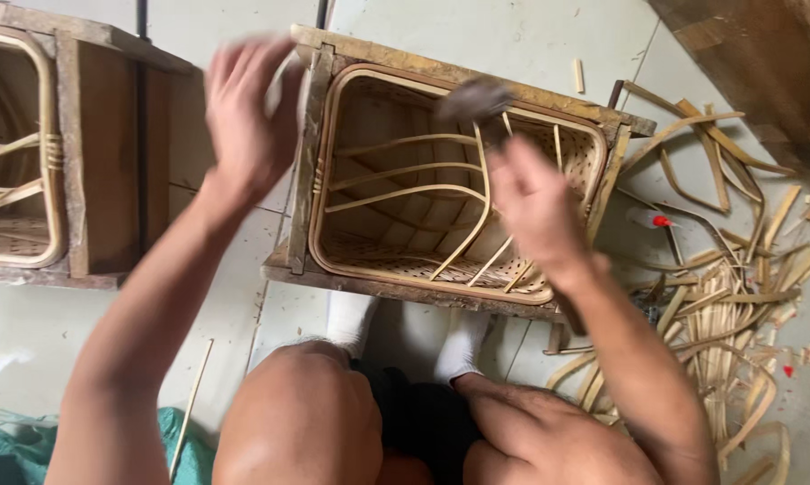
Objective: The person inserts thin wooden strips into a rectangular basket frame, secures them with a hammer, and trims excess with pliers. The person repeats this process for multiple strips, adjusting the basket as needed.
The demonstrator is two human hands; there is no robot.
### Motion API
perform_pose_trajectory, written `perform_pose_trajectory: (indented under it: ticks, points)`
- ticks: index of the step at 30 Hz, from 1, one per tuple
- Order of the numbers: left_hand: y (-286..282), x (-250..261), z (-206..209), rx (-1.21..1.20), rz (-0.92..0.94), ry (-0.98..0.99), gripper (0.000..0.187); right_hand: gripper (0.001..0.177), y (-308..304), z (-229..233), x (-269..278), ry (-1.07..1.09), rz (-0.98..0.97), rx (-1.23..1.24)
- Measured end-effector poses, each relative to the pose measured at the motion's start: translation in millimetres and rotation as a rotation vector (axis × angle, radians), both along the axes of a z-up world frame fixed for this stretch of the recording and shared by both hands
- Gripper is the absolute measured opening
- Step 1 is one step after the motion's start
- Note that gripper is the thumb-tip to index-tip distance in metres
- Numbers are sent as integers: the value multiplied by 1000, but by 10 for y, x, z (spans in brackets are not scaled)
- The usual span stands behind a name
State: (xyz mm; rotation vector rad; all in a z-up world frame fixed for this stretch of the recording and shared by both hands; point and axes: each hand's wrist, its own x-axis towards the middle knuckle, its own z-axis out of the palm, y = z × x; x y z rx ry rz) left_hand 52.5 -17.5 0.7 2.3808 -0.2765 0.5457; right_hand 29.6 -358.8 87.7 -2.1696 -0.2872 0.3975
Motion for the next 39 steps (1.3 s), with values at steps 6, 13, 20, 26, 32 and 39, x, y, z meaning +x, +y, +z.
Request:
perform_pose_trajectory:
  ticks: [6, 13, 20, 26, 32, 39]
  points:
    - [-1084, 1253, -150, 137, -121, 647, 64, 20, -352, 119, 288, -3, -158, 56]
    - [-1198, 1248, -342, 332, -156, 748, 80, 30, -227, -196, 462, 28, -81, -105]
    - [-1326, 1321, -560, 385, -225, 444, 88, 32, -548, -196, 375, -51, -48, -37]
    - [-1798, 1270, -603, 358, -269, 759, 78, 32, -722, -330, 240, 18, -149, 2]
    - [-1808, 1208, -417, 423, -226, 771, 78, 34, -996, -320, 175, -23, -187, -30]
    - [-1819, 1260, -360, 384, -259, 778, 83, 25, -1222, -285, 132, -22, -271, -11]
